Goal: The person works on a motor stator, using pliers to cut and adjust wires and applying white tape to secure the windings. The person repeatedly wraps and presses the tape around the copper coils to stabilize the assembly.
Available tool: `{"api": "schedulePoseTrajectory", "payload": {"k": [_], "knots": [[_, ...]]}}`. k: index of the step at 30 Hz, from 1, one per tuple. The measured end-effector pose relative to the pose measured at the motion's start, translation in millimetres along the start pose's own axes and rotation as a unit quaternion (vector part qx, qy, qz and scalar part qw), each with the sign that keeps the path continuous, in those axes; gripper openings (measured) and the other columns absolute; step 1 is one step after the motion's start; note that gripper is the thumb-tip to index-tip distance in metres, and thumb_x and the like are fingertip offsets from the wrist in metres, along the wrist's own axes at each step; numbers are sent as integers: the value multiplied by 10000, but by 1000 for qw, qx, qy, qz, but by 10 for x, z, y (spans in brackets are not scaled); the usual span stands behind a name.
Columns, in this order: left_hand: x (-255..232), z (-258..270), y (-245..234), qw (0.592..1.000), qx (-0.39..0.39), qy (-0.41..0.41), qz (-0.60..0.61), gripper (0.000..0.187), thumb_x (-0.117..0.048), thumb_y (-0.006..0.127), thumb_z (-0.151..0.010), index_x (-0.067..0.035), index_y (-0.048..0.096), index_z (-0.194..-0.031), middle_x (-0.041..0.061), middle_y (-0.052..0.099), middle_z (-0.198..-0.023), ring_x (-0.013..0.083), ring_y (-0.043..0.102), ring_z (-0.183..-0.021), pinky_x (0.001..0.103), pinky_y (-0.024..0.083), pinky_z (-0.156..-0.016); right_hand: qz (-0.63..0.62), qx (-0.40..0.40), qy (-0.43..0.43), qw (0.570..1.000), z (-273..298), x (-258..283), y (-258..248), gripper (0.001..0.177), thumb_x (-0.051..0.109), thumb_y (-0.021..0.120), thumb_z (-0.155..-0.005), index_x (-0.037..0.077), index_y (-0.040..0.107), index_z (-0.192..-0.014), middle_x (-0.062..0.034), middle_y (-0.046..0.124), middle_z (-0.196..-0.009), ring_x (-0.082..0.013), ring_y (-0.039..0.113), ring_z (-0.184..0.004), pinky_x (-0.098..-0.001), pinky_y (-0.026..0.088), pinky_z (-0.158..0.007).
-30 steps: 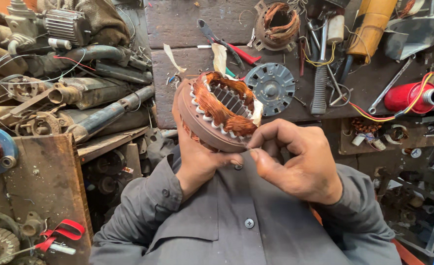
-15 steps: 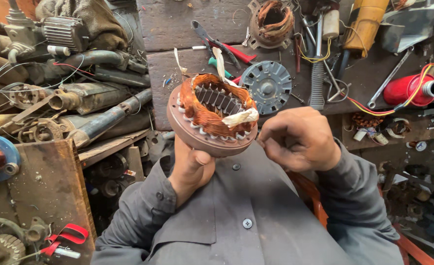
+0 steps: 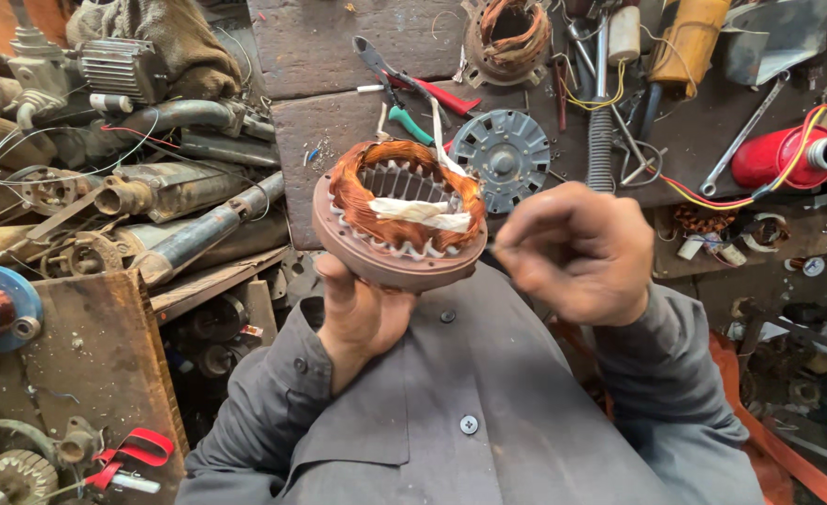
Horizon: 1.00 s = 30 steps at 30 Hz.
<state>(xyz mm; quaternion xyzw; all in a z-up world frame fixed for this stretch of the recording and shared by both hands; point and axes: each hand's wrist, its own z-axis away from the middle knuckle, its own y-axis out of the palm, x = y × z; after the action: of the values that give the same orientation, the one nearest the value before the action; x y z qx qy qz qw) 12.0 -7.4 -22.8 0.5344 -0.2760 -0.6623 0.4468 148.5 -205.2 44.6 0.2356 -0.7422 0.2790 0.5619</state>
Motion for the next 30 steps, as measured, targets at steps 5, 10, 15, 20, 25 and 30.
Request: {"api": "schedulePoseTrajectory", "payload": {"k": [5, 10, 15, 20, 25, 30], "knots": [[-200, -34, 295, 999, 12, -12, -44, 1357, -929, 660, -598, -123, 248, -1609, 178, 499, -1492, 407, 574, -1301, 638, 562, -912, -20, -96, 15, 995, 172, -134, -29, 162, -38, 741, -982, -9, 625, -1092, -58, 697, -912, -21, 583, -689, -165, 475, -621], [-241, -42, 338, 999, 30, -27, -16, 1362, -968, 595, -596, -138, 278, -1628, 248, 578, -1434, 397, 644, -1206, 521, 580, -793, 35, -69, -70, 995, 132, -197, 104, 232, -39, 775, -920, -8, 642, -1107, -123, 670, -954, -144, 648, -874, -256, 526, -787], [-153, 6, 66, 992, 25, -45, 113, 1330, -963, 537, -626, -119, 360, -1638, 226, 588, -1434, 385, 672, -1162, 524, 611, -808, 98, -70, -108, 987, 15, -149, 248, 350, -2, 841, -836, 3, 632, -1118, -167, 656, -1084, -256, 654, -1054, -343, 538, -932], [-81, -13, -70, 986, 19, -72, 148, 1361, -998, 504, -585, -119, 369, -1616, 233, 596, -1435, 377, 687, -1139, 514, 612, -822, 125, -92, -108, 982, 6, -138, 319, 383, -25, 853, -822, 1, 629, -1132, -142, 694, -1097, -283, 674, -1101, -370, 545, -975], [-73, -32, 81, 990, 25, -68, 124, 1357, -1002, 489, -613, -144, 362, -1657, 225, 589, -1475, 374, 667, -1143, 487, 597, -850, 170, -106, -121, 972, 64, -96, 242, 328, -95, 798, -848, 1, 666, -1132, -138, 705, -1101, -287, 689, -1049, -355, 566, -918], [-44, -111, 288, 997, 28, -65, 29, 1421, -1014, 478, -507, -146, 343, -1624, 235, 570, -1486, 347, 632, -1261, 422, 562, -860, 146, -127, -116, 974, 170, -94, 149, 296, -113, 751, -886, -6, 666, -1148, -123, 680, -1075, -218, 672, -922, -292, 555, -818]]}}
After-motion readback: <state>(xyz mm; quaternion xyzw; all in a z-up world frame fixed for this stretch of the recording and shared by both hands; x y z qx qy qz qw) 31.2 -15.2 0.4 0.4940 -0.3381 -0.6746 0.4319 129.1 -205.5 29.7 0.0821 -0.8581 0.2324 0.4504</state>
